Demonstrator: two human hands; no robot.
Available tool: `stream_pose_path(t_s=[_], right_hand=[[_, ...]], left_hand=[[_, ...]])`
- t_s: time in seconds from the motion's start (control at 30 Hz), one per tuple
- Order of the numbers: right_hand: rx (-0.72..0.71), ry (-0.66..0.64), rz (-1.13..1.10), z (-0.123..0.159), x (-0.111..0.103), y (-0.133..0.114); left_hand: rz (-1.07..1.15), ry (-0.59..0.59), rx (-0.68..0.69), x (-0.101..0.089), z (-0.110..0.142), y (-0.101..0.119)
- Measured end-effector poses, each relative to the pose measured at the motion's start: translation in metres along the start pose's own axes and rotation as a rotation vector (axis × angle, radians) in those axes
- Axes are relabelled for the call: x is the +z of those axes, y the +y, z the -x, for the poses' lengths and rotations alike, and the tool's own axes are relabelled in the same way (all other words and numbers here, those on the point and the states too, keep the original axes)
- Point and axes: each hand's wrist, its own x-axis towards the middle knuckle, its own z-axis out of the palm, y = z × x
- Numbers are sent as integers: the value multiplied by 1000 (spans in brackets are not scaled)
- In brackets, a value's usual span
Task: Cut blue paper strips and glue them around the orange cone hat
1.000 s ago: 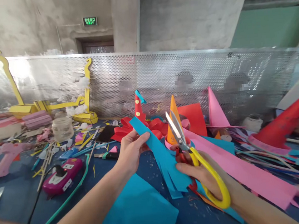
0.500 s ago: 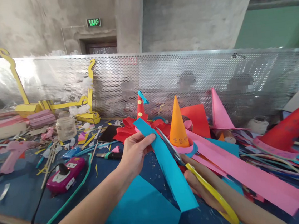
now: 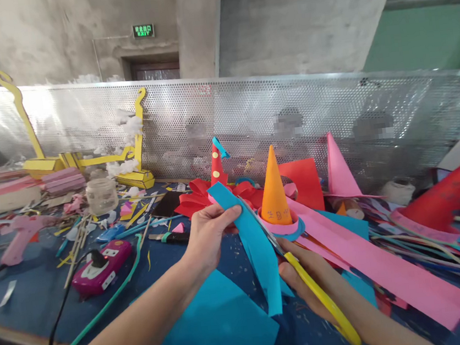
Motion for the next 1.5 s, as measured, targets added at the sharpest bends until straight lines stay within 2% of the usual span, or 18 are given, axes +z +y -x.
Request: stream_pose_path(t_s=[0.13, 0.33, 0.53, 0.63, 0.77, 0.83, 1.13, 1.37, 1.5], right_hand=[[4, -126, 157, -4, -7, 7], [-2, -163, 53, -4, -8, 5], [12, -114, 48, -6, -6, 6], [56, -62, -52, -5, -7, 3], [171, -58, -193, -2, -11, -6], [173, -2, -218, -3, -13, -9], [164, 122, -116, -12, -10, -17], [169, 154, -133, -12, -9, -13], [155, 211, -187, -15, -6, -9]], left_hand=[[-6, 6, -38, 0, 0, 0], [-16, -35, -73, 0, 1, 1], [-6, -46, -88, 0, 1, 2], [-2, -47, -81, -2, 0, 2], [37, -33, -36, -3, -3, 2], [26, -25, -8, -2, -3, 2], [-18, -15, 6, -3, -3, -2], [171, -58, -27, -2, -4, -5], [121, -189, -129, 1, 1, -9]])
